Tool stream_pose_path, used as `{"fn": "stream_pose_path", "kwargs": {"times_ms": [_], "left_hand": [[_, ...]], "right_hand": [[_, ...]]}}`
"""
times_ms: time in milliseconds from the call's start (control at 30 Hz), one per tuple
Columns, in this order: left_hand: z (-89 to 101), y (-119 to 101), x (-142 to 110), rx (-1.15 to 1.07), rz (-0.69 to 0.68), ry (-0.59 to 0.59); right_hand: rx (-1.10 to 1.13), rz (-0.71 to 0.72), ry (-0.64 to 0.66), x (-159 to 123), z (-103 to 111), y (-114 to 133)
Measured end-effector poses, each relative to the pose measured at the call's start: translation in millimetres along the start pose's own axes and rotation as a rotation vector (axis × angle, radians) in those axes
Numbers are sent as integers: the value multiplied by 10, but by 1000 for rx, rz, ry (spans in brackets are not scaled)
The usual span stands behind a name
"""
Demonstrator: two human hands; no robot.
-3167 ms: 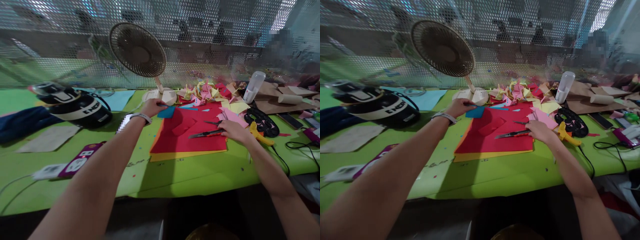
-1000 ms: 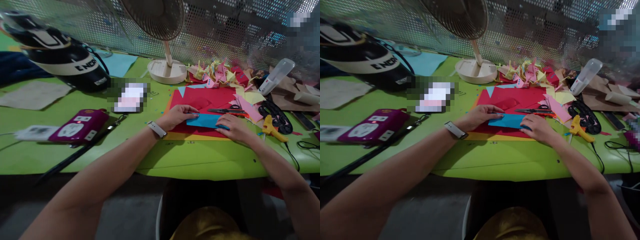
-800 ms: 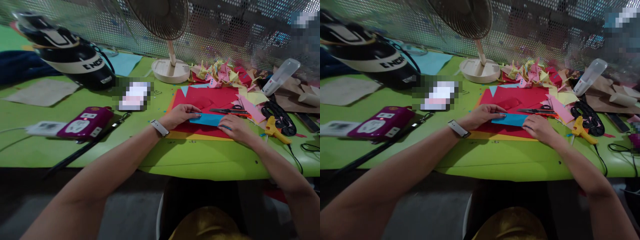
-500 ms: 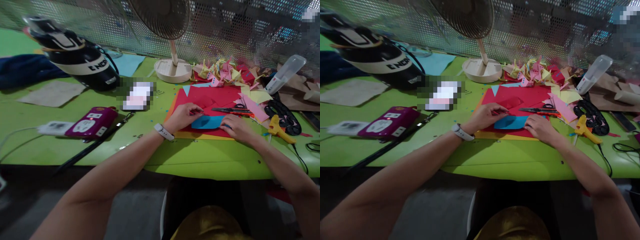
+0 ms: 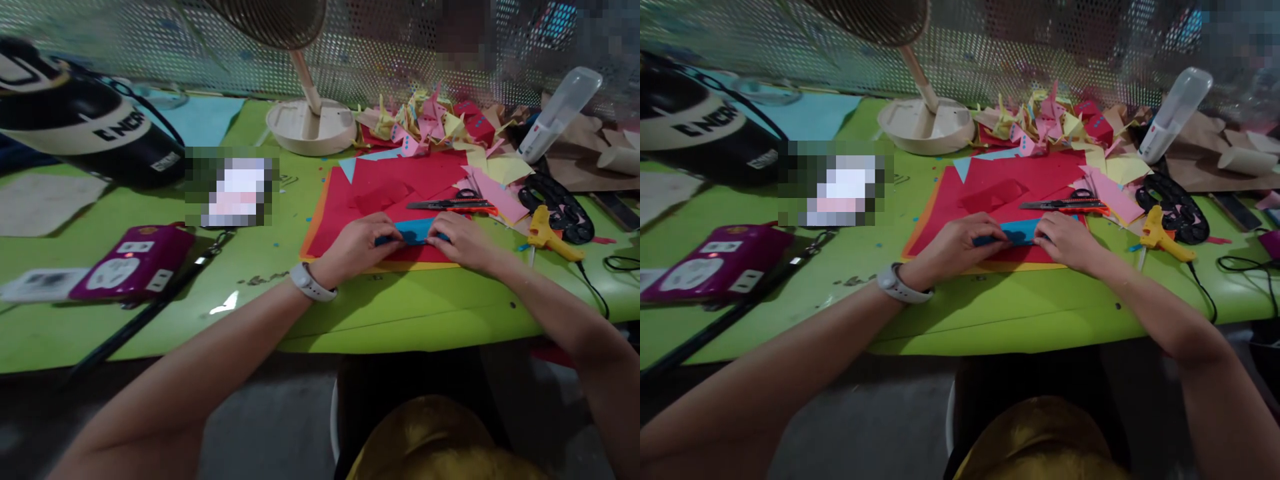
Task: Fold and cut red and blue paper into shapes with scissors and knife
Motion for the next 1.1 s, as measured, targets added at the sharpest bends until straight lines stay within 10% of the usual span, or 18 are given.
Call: {"fn": "stream_pose_path", "kwargs": {"times_ms": [667, 1100], "left_hand": [[-2, 35, 51, 193, -41, -56], [120, 248, 63, 37, 162, 21]], "right_hand": [[-46, -72, -30, 57, -24, -11], [19, -160, 19, 73, -27, -84]]}}
Point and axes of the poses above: each hand's wrist, its own x-axis towards the middle knuckle, its own z-axis out of the back of the hand, y = z × x, the point moved 4 cm from there along x, towards the middle knuckle, and after that the axes turned 9 degrees about -x, right-handed, at the moved point
